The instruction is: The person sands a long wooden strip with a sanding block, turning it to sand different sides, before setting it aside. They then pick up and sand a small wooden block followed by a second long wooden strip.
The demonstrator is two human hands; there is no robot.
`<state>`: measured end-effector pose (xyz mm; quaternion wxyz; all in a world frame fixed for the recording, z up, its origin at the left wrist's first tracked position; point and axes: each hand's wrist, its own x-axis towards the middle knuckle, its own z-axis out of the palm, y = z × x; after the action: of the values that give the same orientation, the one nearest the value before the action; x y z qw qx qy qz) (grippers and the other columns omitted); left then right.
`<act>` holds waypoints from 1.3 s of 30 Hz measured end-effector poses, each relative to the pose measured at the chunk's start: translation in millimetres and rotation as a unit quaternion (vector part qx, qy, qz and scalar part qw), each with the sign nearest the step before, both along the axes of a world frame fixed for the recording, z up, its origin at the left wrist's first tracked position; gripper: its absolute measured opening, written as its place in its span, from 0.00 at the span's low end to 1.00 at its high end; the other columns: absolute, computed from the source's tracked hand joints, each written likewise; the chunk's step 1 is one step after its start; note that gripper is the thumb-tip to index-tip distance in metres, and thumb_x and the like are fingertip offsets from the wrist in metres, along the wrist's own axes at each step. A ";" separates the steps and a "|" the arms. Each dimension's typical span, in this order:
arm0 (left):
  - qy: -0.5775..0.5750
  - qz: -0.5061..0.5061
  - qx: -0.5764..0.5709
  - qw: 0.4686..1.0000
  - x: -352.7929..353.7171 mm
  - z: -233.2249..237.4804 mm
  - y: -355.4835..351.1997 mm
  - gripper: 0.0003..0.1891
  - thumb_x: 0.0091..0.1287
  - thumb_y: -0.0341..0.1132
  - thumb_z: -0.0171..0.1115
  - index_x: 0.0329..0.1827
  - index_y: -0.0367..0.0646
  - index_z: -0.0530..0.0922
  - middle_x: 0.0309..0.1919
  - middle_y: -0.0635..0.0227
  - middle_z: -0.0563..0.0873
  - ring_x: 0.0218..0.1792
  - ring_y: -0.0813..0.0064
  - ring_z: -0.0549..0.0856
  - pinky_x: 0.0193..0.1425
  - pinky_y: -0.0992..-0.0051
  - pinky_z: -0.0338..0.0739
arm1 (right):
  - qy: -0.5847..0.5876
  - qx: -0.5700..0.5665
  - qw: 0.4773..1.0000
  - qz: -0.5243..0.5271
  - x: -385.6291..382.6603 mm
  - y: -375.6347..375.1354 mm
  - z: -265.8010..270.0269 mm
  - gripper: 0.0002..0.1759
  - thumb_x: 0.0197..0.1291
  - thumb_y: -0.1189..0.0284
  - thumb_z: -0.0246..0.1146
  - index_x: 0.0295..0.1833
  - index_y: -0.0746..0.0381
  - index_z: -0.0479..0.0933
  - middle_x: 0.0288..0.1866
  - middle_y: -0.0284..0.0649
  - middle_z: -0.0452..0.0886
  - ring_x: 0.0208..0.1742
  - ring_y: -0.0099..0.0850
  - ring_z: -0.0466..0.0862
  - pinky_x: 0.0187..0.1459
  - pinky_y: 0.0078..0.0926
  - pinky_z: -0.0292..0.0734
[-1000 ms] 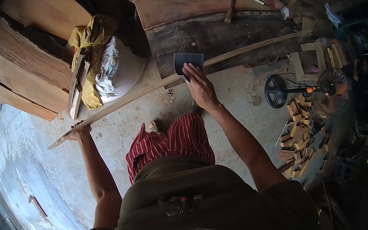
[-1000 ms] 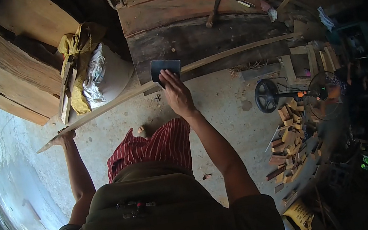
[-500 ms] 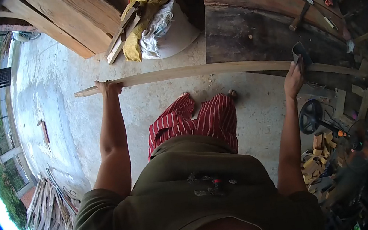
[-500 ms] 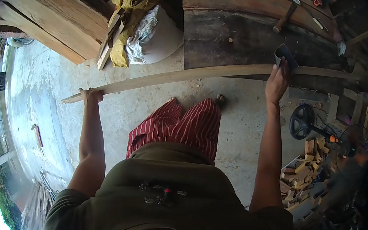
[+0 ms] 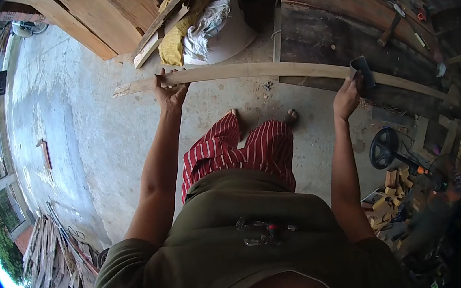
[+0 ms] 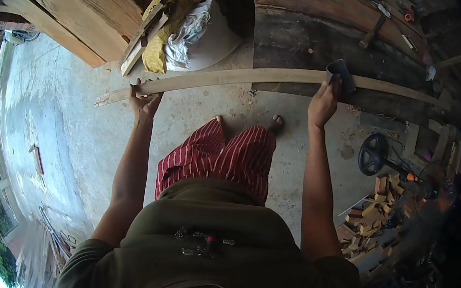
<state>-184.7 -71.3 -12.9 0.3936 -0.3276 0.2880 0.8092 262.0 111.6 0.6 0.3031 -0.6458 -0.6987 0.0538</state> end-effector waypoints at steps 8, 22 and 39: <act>-0.038 -0.032 -0.088 0.995 -15.2 -48.2 -9.7 0.19 0.76 0.55 0.50 0.40 0.48 0.73 0.39 0.63 0.81 0.39 0.66 0.80 0.53 0.51 0.82 | -0.036 -0.032 0.926 0.373 -162.3 -104.3 0.1 0.23 0.67 0.75 0.58 0.67 0.68 0.72 0.72 0.47 0.71 0.75 0.41 0.69 0.77 0.38 0.59; -0.034 0.047 -0.286 0.956 -49.5 -22.7 45.8 0.12 0.70 0.43 0.53 0.34 0.46 0.68 0.34 0.70 0.71 0.36 0.75 0.71 0.47 0.72 0.71 | -0.018 -0.018 0.996 0.080 0.0 54.5 -11.1 0.28 0.78 0.62 0.42 0.71 0.70 0.65 0.75 0.52 0.65 0.77 0.47 0.63 0.77 0.43 0.55; 0.006 -0.185 -0.065 0.981 -81.0 -66.0 5.6 0.37 0.58 0.77 0.55 0.40 0.48 0.73 0.30 0.71 0.80 0.29 0.73 0.82 0.37 0.74 0.83 | -0.014 0.016 0.941 0.339 -140.0 -54.3 8.5 0.22 0.66 0.77 0.55 0.66 0.68 0.72 0.72 0.46 0.71 0.74 0.40 0.69 0.75 0.38 0.63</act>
<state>-265.7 -65.7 -78.9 0.5123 -0.2885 0.3980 0.7042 122.0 57.3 9.0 0.2672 -0.3666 -0.8812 0.1330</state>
